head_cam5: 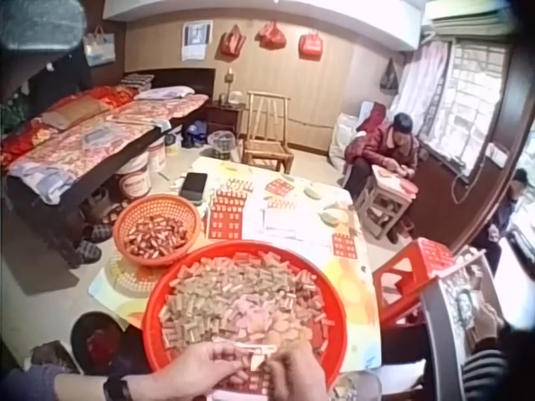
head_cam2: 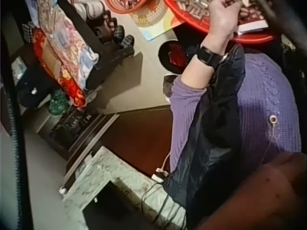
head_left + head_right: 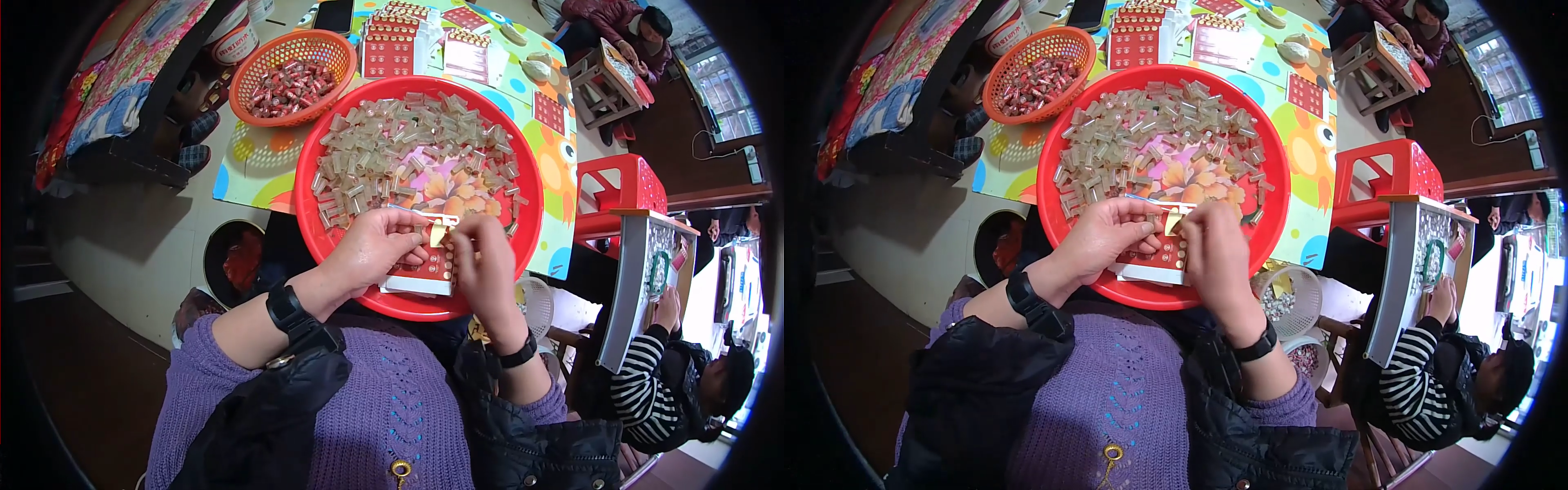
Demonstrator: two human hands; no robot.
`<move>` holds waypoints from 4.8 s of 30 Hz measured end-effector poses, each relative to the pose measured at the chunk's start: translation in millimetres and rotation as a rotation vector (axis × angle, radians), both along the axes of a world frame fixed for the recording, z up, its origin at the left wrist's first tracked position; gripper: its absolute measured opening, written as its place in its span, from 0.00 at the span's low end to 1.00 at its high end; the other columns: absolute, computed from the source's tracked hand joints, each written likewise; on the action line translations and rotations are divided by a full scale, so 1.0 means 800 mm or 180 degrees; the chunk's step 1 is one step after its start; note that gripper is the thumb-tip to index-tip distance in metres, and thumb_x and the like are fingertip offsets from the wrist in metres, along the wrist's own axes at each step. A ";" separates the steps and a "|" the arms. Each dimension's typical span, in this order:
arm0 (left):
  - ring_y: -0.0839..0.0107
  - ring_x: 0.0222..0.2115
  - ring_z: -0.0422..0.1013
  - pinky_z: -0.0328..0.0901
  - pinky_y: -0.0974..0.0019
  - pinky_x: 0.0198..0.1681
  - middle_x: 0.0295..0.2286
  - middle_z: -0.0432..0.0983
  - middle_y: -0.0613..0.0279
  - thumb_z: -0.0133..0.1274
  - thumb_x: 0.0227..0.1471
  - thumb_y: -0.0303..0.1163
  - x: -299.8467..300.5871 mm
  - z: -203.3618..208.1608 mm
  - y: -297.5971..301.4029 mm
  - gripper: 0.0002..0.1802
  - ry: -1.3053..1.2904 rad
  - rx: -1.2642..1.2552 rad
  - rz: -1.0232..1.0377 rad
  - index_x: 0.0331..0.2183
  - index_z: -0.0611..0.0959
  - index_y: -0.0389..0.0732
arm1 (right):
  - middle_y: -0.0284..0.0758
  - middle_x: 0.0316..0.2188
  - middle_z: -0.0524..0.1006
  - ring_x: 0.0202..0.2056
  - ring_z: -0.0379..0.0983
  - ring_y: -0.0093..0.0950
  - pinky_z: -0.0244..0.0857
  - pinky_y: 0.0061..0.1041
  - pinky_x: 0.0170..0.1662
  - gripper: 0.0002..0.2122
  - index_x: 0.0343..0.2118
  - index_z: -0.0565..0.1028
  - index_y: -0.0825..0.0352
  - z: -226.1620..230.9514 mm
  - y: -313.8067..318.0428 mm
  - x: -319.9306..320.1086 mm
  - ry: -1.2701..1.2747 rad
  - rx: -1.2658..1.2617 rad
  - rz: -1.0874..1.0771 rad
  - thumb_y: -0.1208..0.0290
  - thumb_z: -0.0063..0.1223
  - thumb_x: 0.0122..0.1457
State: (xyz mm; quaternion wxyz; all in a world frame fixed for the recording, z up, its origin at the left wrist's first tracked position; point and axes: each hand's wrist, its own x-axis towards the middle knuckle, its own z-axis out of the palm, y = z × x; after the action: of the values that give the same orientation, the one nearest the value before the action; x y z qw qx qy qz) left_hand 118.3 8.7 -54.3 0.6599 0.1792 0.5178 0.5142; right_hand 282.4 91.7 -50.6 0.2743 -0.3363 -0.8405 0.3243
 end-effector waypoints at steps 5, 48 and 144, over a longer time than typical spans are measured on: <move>0.77 0.29 0.74 0.71 0.75 0.36 0.31 0.75 0.60 0.47 0.54 0.21 0.000 0.005 -0.001 0.14 -0.0037 0.0089 0.0051 0.44 0.74 0.32 | 0.28 0.27 0.73 0.28 0.70 0.14 0.65 0.14 0.29 0.05 0.34 0.69 0.69 0.001 -0.010 -0.004 0.0919 -0.2504 -0.0298 0.75 0.51 0.59; 0.73 0.30 0.74 0.70 0.72 0.33 0.30 0.75 0.59 0.45 0.52 0.20 -0.034 0.023 0.001 0.10 0.0879 0.0596 0.0202 0.38 0.77 0.33 | 0.40 0.32 0.73 0.31 0.72 0.36 0.68 0.31 0.31 0.09 0.36 0.73 0.66 0.009 -0.009 -0.032 -0.1064 0.0720 -0.0089 0.76 0.55 0.52; 0.75 0.29 0.74 0.71 0.73 0.35 0.32 0.74 0.59 0.49 0.53 0.23 -0.003 0.006 -0.004 0.15 -0.0355 0.0139 0.0232 0.45 0.73 0.32 | 0.30 0.27 0.73 0.28 0.71 0.15 0.66 0.14 0.31 0.05 0.33 0.68 0.69 -0.017 -0.022 -0.018 0.1303 -0.2503 -0.0373 0.77 0.52 0.58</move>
State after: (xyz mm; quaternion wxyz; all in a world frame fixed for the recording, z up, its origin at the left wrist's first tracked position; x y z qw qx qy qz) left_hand 115.9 5.6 -49.6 0.6645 0.1457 0.4751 0.5581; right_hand 268.2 74.1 -64.0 0.3042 -0.3910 -0.5613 0.6630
